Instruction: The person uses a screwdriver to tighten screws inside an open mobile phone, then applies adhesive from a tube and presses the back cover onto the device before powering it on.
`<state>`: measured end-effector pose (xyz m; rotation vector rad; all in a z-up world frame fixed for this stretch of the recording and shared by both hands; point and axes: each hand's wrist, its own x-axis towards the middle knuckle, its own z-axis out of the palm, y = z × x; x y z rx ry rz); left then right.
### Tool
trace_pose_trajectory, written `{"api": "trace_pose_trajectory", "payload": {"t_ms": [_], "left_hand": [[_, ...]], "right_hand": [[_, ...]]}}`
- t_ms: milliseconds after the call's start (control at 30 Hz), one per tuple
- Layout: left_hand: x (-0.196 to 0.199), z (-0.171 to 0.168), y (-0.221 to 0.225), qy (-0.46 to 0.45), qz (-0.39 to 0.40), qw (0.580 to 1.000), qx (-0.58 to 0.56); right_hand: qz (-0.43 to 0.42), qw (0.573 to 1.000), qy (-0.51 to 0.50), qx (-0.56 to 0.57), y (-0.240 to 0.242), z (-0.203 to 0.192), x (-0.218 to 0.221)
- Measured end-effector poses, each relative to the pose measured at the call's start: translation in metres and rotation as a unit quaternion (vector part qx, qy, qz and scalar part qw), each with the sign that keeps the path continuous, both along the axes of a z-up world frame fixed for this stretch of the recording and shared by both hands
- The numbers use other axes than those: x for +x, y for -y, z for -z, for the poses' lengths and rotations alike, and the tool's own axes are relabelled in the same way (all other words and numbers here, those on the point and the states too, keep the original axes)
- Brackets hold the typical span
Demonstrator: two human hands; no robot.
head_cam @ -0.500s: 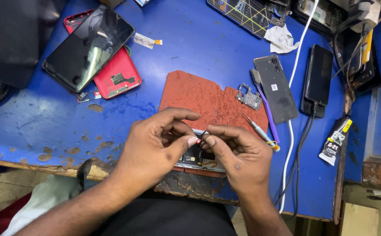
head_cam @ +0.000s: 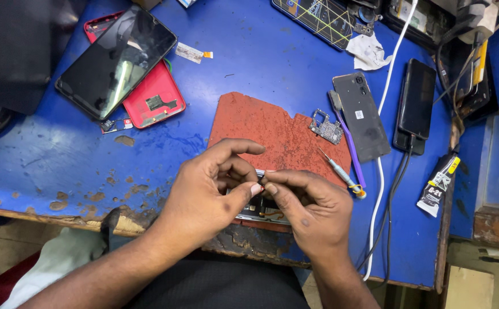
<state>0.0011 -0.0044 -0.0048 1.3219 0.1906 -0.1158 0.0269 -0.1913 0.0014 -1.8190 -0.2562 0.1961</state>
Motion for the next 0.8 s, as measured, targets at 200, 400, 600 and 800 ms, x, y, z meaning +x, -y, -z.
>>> {"api": "trace_pose_trajectory", "payload": {"t_ms": [200, 400, 600, 800], "left_hand": [[0.001, 0.005, -0.007, -0.017, 0.031, 0.993, -0.115], [-0.001, 0.003, -0.005, -0.012, 0.030, 0.998, -0.054], [-0.004, -0.005, 0.002, 0.023, -0.005, 0.999, 0.028], [-0.015, -0.011, 0.007, 0.255, -0.082, 0.917, 0.294]], "right_hand": [[-0.008, 0.998, -0.045, 0.044, 0.005, 0.004, 0.003], [-0.015, 0.999, -0.014, 0.035, 0.003, 0.004, 0.001], [-0.013, 1.000, 0.012, -0.002, -0.001, -0.004, -0.002], [-0.020, 0.999, 0.022, -0.018, 0.000, -0.005, -0.001]]}}
